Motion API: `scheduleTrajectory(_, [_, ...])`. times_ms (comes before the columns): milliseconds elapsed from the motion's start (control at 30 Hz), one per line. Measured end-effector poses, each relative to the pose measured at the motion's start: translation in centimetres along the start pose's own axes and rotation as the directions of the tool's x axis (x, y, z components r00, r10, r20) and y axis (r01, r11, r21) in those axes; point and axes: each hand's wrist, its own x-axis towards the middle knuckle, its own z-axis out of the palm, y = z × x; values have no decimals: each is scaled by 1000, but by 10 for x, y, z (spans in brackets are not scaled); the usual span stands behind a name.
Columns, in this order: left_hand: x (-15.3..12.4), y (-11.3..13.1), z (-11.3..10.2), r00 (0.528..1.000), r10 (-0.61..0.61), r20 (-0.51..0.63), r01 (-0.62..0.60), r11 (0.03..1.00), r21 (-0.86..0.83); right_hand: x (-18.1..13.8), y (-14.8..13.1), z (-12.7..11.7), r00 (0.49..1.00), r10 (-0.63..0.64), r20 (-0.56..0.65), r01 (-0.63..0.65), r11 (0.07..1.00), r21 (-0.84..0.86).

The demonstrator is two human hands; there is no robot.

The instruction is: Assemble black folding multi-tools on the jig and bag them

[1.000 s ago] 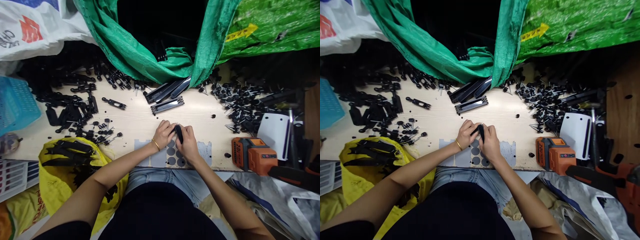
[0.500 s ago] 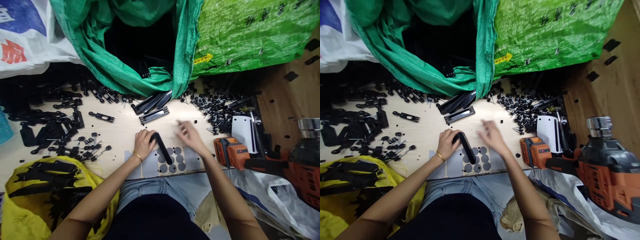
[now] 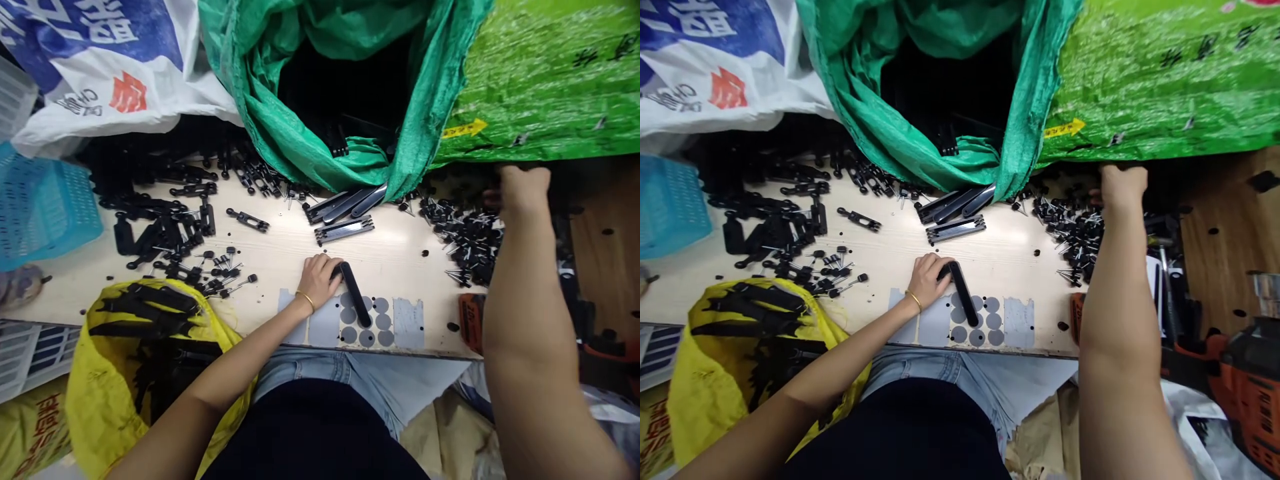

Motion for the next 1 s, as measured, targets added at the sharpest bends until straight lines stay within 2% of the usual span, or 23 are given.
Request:
scheduleTrajectory(33, [0, 0, 0, 1000, -4, 3, 4, 1000, -1, -21, -3, -10, 996, 87, -3, -87, 995, 52])
scheduleTrajectory(67, [0, 0, 0, 1000, -6, 8, 6, 1000, -3, -45, -7, -20, 977, 211, 3, -208, 961, 180])
scheduleTrajectory(133, [-1, 0, -1, 1000, -13, 13, 13, 1000, -6, -96, -18, -39, 947, 319, 37, -310, 879, 363])
scheduleTrajectory(233, [-5, 0, -3, 996, -88, -10, 88, 996, 9, -164, -30, -57, 945, 297, 133, -325, 842, 431])
scheduleTrajectory(300, [-11, -1, -7, 983, -178, -51, 179, 984, 22, -196, -29, -59, 940, 259, 223, -327, 870, 369])
scheduleTrajectory(400, [-23, -2, -15, 953, -285, -100, 290, 956, 42, -225, -15, -49, 912, 220, 345, -313, 918, 243])
scheduleTrajectory(500, [-35, -3, -22, 941, -319, -109, 327, 943, 67, -237, 7, -29, 870, 133, 474, -266, 937, 226])
scheduleTrajectory(567, [-40, -3, -26, 944, -313, -107, 322, 944, 71, -234, 19, -16, 858, 29, 513, -162, 963, 216])
scheduleTrajectory(633, [-44, -2, -27, 950, -293, -108, 301, 951, 70, -220, 25, -6, 882, -55, 467, -39, 981, 190])
scheduleTrajectory(700, [-45, 0, -28, 957, -269, -110, 277, 958, 67, -200, 22, -1, 933, -63, 356, 5, 987, 163])
scheduleTrajectory(800, [-46, 6, -31, 963, -242, -123, 250, 966, 59, -172, 9, -7, 987, -29, 157, -3, 980, 200])
scheduleTrajectory(867, [-46, 8, -35, 968, -207, -143, 218, 974, 60, -168, 0, -21, 995, -13, 102, -16, 959, 282])
scheduleTrajectory(933, [-45, 9, -39, 984, -123, -128, 133, 988, 76, -182, -4, -37, 990, 48, 135, -94, 927, 362])
scheduleTrajectory(1000, [-43, 8, -41, 998, 15, -55, -9, 994, 106, -207, -2, -50, 964, 153, 218, -227, 900, 372])
